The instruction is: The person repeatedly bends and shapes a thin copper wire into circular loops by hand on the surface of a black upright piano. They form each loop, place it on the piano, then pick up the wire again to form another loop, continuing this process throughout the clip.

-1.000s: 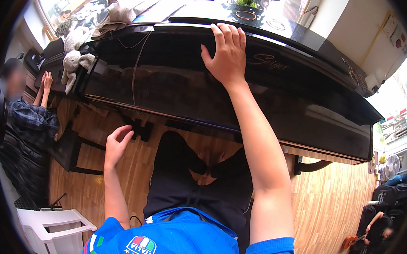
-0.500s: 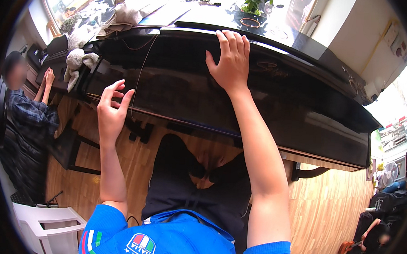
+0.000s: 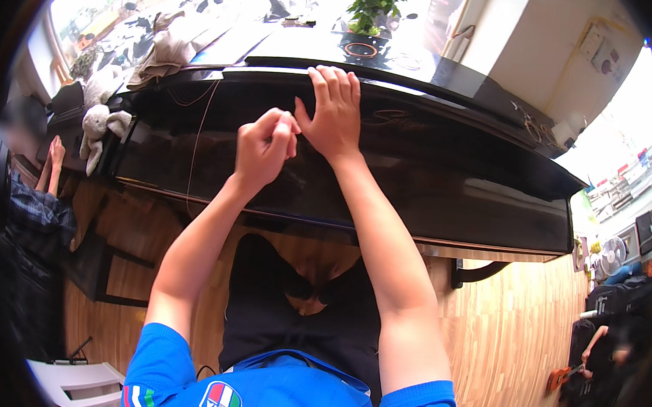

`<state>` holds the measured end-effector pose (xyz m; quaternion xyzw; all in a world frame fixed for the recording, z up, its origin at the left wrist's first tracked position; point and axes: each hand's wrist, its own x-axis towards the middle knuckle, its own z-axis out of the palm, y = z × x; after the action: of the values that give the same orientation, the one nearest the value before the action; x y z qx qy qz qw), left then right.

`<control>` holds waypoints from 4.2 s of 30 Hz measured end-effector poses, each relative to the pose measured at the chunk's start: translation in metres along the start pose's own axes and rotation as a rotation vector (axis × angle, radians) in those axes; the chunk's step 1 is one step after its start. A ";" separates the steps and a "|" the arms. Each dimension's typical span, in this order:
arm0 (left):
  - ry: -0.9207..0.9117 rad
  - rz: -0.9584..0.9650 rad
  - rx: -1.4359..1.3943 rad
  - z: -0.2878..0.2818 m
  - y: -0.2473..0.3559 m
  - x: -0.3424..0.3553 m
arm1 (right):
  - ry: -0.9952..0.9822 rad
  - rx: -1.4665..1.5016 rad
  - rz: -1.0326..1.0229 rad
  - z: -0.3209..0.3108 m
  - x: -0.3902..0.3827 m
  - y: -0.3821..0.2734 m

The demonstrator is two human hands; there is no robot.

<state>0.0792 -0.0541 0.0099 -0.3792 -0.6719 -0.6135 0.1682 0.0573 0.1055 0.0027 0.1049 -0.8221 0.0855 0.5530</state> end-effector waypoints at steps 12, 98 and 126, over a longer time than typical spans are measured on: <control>0.027 0.153 0.052 0.055 -0.051 0.015 | -0.040 0.133 -0.048 -0.021 0.018 0.026; -0.189 -0.293 -0.220 0.056 -0.067 0.023 | -0.170 0.907 0.780 -0.046 -0.051 0.037; -0.217 -0.252 -0.300 0.051 -0.071 0.025 | -0.206 0.747 0.689 -0.039 -0.062 0.044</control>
<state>0.0241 0.0044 -0.0319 -0.3767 -0.6294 -0.6784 -0.0413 0.1034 0.1627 -0.0409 0.0262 -0.7725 0.5397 0.3336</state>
